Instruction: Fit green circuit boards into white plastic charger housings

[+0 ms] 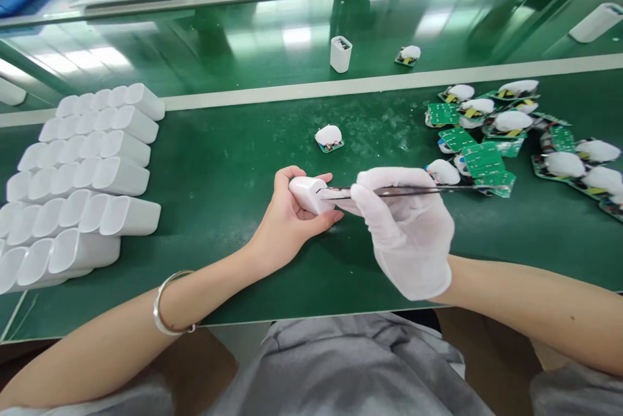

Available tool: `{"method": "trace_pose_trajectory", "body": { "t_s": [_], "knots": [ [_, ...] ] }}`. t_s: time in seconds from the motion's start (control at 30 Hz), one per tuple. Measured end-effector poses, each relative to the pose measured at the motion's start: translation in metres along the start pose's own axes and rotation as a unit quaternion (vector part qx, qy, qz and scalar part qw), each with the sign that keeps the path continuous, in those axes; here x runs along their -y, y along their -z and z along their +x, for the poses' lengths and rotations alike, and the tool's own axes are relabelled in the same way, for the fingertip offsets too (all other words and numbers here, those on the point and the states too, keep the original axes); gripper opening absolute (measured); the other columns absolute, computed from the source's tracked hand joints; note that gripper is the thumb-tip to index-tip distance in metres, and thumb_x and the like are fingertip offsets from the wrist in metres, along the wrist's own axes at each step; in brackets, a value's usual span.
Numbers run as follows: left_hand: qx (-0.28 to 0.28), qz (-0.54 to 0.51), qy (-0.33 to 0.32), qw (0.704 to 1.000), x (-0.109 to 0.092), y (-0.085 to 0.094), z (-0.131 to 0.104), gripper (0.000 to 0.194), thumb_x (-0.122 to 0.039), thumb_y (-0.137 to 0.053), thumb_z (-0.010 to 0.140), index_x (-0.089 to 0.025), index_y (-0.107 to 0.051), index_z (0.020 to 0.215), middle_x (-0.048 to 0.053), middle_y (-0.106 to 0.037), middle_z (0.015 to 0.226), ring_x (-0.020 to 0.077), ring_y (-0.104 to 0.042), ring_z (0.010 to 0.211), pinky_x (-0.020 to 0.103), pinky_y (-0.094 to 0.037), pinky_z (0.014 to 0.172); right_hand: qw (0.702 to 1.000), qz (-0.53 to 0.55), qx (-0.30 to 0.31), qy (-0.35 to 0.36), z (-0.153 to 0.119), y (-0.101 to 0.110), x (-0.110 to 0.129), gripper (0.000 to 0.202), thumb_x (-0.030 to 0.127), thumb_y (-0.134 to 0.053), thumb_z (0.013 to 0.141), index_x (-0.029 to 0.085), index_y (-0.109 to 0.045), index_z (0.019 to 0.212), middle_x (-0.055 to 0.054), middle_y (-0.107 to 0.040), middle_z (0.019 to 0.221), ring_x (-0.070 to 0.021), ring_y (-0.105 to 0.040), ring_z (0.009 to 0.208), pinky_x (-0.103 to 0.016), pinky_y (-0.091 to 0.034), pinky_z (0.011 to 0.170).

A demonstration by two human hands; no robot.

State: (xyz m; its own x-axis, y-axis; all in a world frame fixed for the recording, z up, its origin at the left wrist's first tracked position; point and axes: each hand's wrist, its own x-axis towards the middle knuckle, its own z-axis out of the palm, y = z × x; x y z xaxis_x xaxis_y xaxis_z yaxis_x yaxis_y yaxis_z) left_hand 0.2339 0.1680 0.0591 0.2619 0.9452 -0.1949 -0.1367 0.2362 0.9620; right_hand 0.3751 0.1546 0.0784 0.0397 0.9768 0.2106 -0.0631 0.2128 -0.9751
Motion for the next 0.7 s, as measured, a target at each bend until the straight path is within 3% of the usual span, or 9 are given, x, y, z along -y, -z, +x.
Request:
{"method": "trace_pose_trajectory", "body": {
  "t_s": [0.3,0.7],
  "knots": [
    [-0.003,0.010,0.007,1.000,0.0001,0.0011,0.0004,0.054,-0.016,-0.074,0.068,-0.025,-0.031,0.100,0.005,-0.056,0.122,0.0147,-0.063,0.094,0.029,-0.054,0.080,1.000,-0.010,-0.026,0.005,0.0004,0.0063,-0.0041,0.012,0.033,-0.063,0.083,0.026,-0.055,0.090,0.003,-0.068,0.086,-0.0164,-0.070,0.080,-0.030,-0.061,0.073],
    [-0.010,0.031,0.012,0.999,-0.0011,0.0009,0.0007,0.055,-0.019,-0.074,0.066,-0.024,-0.032,0.100,0.006,-0.057,0.121,0.0164,-0.063,0.094,0.031,-0.055,0.079,0.999,0.006,-0.026,-0.019,0.0002,0.0076,-0.0034,0.019,0.041,-0.065,0.079,0.027,-0.057,0.088,0.001,-0.069,0.088,-0.0192,-0.070,0.083,-0.031,-0.062,0.072]
  ]
}}
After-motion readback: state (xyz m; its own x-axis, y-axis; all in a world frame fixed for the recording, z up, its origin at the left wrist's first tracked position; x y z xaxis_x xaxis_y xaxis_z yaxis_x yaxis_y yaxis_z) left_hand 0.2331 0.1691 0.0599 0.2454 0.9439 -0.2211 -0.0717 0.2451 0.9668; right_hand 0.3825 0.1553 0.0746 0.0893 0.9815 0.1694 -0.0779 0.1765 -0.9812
